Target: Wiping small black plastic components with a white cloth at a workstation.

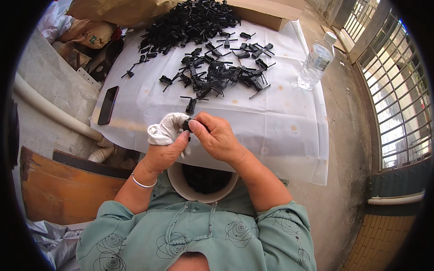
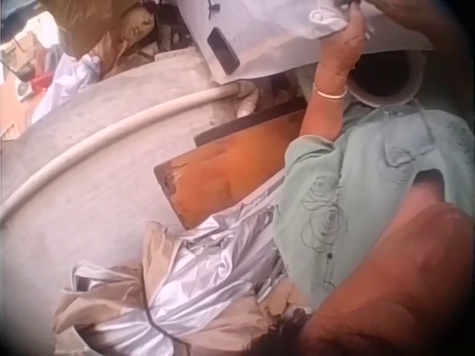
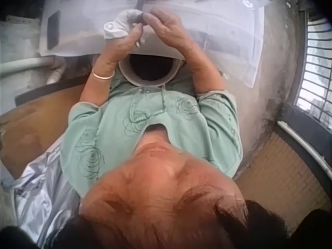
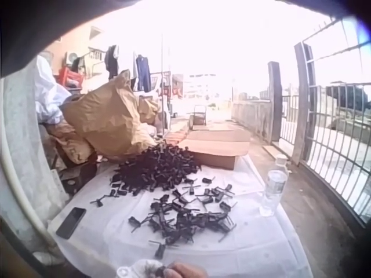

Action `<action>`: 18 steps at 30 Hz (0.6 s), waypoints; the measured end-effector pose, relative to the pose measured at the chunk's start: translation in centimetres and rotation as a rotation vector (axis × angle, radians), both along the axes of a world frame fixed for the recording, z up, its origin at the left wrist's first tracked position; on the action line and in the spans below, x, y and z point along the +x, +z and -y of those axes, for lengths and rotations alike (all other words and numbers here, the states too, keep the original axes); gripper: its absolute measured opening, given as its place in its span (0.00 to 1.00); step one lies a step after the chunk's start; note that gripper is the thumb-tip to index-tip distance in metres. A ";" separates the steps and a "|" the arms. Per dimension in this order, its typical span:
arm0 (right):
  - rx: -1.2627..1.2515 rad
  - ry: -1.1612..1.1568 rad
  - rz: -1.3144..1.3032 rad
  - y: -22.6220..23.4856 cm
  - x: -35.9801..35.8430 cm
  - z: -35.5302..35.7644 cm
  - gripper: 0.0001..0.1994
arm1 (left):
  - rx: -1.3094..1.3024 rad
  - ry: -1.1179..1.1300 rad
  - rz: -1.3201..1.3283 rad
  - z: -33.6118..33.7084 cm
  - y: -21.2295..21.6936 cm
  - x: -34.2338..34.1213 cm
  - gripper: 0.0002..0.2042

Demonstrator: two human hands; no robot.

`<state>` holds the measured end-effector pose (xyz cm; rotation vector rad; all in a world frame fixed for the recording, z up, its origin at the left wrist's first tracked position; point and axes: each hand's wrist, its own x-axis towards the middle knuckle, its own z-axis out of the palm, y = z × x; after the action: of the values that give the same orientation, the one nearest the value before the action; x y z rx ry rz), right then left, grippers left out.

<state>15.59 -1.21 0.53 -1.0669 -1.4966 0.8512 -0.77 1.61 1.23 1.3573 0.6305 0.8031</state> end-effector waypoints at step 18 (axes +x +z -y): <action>-0.231 -0.023 -0.033 -3.4 -2.3 -0.6 0.13 | 0.897 0.348 -0.481 0.2 -1.2 0.1 0.13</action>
<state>13.30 -0.58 -2.89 -1.2300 -1.3798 1.0386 -0.66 1.46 0.02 2.3420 0.9518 1.1142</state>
